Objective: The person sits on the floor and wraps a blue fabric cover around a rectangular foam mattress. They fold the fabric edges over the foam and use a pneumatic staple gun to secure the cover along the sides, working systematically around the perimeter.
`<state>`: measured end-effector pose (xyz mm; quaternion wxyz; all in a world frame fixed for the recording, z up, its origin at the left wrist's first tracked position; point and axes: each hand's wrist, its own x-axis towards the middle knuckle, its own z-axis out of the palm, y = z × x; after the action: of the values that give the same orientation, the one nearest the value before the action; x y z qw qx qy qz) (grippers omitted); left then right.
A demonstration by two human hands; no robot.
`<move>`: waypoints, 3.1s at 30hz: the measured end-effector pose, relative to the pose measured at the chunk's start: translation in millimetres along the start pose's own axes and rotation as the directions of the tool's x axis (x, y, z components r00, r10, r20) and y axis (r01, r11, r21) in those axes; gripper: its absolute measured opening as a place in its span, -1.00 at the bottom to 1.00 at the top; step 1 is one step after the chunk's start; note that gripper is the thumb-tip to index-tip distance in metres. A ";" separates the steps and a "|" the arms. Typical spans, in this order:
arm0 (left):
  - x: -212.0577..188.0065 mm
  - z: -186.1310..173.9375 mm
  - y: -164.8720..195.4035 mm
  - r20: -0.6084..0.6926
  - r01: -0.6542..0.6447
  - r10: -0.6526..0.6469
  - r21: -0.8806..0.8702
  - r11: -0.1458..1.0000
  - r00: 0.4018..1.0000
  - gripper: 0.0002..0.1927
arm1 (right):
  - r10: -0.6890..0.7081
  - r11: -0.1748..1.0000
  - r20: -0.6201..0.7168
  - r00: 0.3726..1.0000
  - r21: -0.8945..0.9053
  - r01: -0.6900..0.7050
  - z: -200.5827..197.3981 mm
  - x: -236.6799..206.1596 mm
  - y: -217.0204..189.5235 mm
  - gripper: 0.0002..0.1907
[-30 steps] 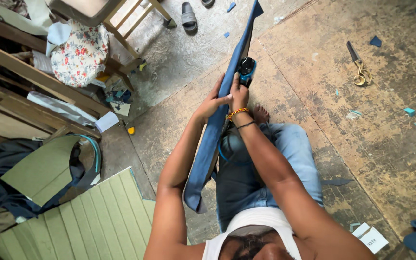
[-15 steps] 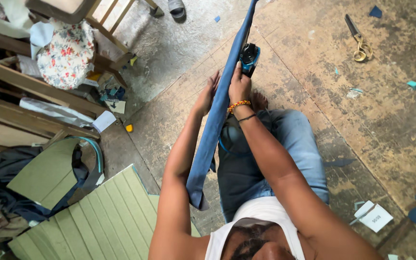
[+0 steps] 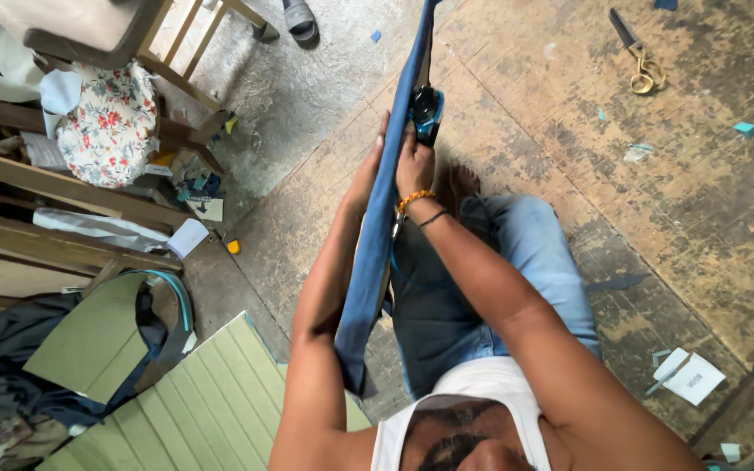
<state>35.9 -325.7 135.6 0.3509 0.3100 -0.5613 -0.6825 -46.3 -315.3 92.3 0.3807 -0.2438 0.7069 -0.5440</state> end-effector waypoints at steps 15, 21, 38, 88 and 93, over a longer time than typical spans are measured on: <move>46.9 -18.1 -15.9 0.061 -0.041 0.038 0.057 0.998 0.997 -0.38 | -0.146 0.988 -0.110 0.983 -0.068 0.139 6.5 -1.0 2.8 -0.35; 42.3 -17.2 14.7 0.187 -0.098 0.018 0.429 0.898 0.982 -0.36 | -0.017 1.000 -0.092 0.996 -0.003 0.017 6.0 12.2 -3.1 -0.30; 34.4 -41.3 -7.8 0.005 -0.011 0.010 0.183 0.983 1.000 -0.35 | -0.130 0.977 -0.021 0.991 -0.175 0.124 23.4 1.5 -1.4 -0.35; -3.0 -122.8 20.5 -0.180 0.200 -0.111 0.959 0.199 0.977 0.07 | -0.300 0.947 0.732 0.611 0.306 0.098 -56.6 37.9 41.2 -0.93; -0.1 -127.0 16.7 -0.211 0.235 -0.147 0.956 0.175 0.966 0.18 | -0.267 0.956 0.745 0.612 0.287 0.067 -62.7 27.6 35.5 -0.89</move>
<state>141.9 -397.3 129.4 0.0079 0.5523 -0.8089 -0.2016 -110.6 -289.3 58.3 0.6204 -0.4735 0.3796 -0.4968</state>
